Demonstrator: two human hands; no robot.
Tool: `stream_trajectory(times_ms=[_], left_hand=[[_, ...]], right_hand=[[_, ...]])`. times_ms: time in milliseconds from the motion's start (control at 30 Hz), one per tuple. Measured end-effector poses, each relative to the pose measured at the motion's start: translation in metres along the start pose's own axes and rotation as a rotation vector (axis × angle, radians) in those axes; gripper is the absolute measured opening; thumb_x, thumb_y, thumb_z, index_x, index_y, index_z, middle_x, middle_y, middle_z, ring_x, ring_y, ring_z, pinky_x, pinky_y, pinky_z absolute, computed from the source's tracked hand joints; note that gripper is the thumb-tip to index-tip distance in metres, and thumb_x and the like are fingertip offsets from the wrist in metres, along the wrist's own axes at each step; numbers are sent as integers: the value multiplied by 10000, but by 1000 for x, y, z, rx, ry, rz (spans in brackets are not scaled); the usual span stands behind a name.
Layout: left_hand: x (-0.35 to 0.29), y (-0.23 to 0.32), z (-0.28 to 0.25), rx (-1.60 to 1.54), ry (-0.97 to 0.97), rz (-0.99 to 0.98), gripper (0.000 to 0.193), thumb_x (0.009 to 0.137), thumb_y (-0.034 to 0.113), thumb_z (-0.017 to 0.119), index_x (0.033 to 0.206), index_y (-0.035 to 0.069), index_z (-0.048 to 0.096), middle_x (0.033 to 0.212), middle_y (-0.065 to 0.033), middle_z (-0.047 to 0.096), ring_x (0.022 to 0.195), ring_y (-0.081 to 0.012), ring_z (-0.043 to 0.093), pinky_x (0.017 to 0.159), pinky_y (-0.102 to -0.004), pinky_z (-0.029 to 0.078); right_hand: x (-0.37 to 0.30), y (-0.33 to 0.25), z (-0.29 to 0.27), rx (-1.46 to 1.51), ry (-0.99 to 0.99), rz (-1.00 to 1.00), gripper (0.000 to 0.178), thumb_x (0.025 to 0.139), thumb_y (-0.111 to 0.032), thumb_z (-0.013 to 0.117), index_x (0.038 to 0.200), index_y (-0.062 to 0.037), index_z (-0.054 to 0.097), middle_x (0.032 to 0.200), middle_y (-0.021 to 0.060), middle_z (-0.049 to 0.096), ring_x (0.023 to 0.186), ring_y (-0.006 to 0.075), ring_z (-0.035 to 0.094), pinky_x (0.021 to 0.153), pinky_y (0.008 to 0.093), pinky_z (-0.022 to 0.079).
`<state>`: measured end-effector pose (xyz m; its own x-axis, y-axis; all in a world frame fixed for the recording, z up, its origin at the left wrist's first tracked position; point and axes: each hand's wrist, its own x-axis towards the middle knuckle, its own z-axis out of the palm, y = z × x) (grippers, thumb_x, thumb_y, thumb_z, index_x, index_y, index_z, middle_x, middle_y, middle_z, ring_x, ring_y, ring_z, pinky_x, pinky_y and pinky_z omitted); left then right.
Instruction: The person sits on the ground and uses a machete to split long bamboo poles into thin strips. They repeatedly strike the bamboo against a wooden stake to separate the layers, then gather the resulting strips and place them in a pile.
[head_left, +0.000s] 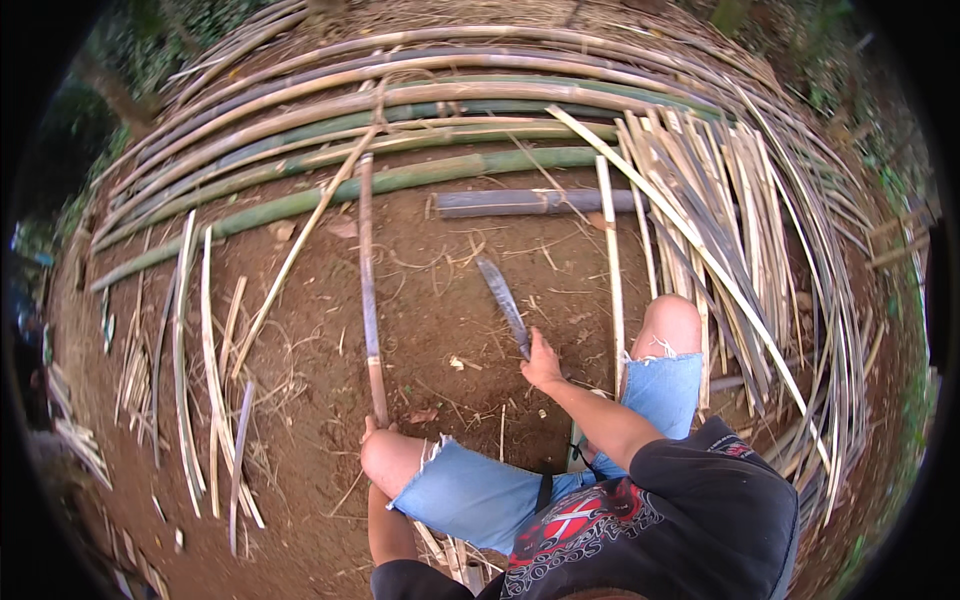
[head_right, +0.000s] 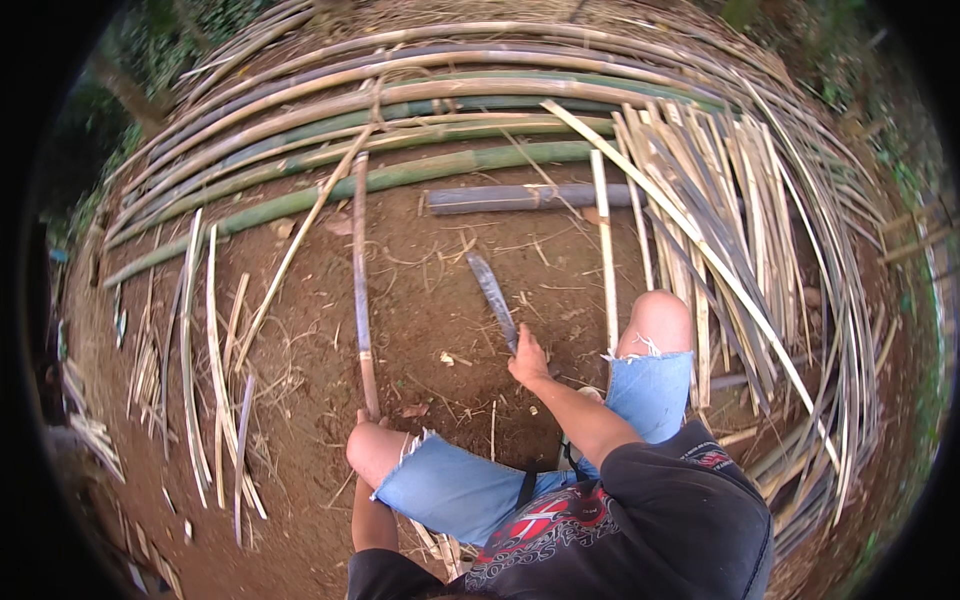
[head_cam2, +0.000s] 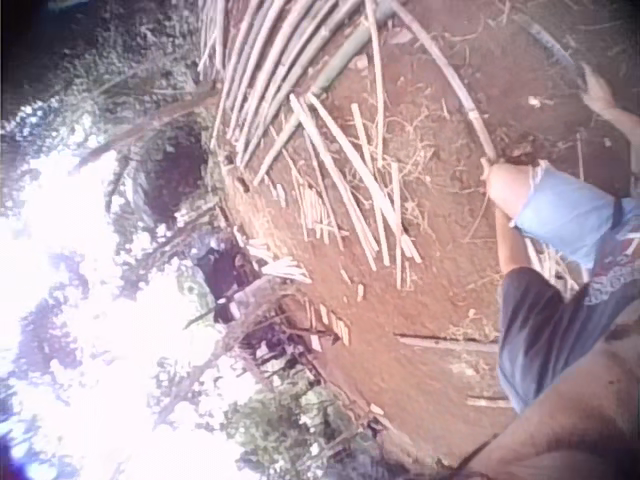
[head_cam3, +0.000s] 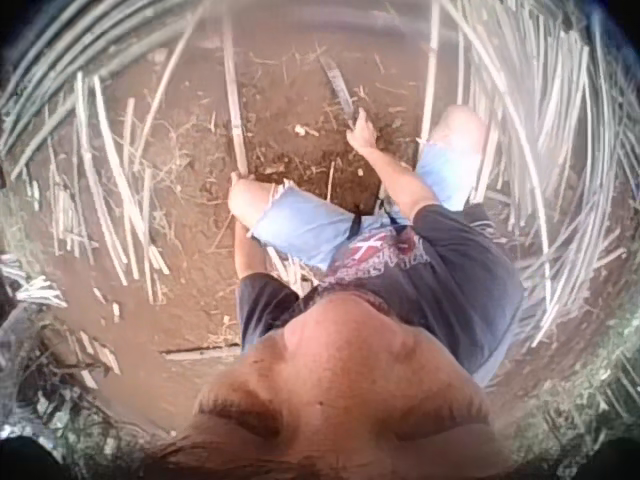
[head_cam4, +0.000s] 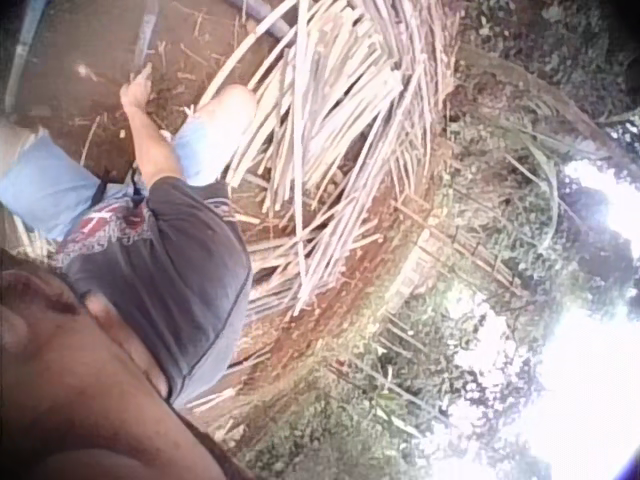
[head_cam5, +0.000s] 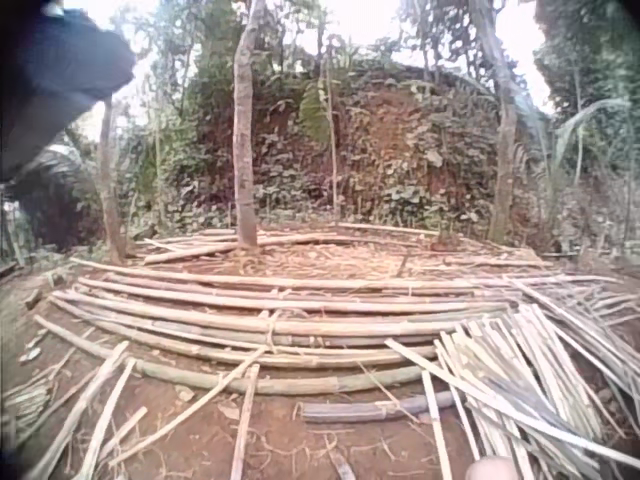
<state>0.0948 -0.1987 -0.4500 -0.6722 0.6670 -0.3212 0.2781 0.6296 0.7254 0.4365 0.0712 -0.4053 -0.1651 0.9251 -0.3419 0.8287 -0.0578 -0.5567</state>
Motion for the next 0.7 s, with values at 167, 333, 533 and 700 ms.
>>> stream_trajectory(times_ms=[167,333,533,700], left_hand=[[1,-20,1,181,204,446,341,835,240,762,1073,37,626,868,-182,694,775,-341,669,662,-420,519],[31,-16,-24,165,-124,264,318,834,242,765,1036,25,650,821,-159,691,722,-289,658,636,-393,514],[114,53,-62,273,-253,177,273,847,243,757,961,5,686,739,-116,685,643,-197,630,604,-347,507],[155,151,-57,188,-170,290,253,908,228,694,971,-17,690,707,-77,680,627,-121,615,592,-298,507]], right_hand=[[10,10,-34,-100,131,-56,712,803,-224,732,1409,-36,409,1311,208,494,1227,397,497,1020,476,446],[21,69,-84,-273,491,370,797,742,-221,788,1400,-44,375,1312,198,425,1241,361,460,1016,471,415],[11,157,-97,-240,277,522,487,841,-89,658,1284,-58,458,1074,234,632,1013,384,664,806,464,567],[11,174,-102,-139,749,110,351,882,-37,545,1233,-24,559,918,204,694,850,418,676,747,502,541]])
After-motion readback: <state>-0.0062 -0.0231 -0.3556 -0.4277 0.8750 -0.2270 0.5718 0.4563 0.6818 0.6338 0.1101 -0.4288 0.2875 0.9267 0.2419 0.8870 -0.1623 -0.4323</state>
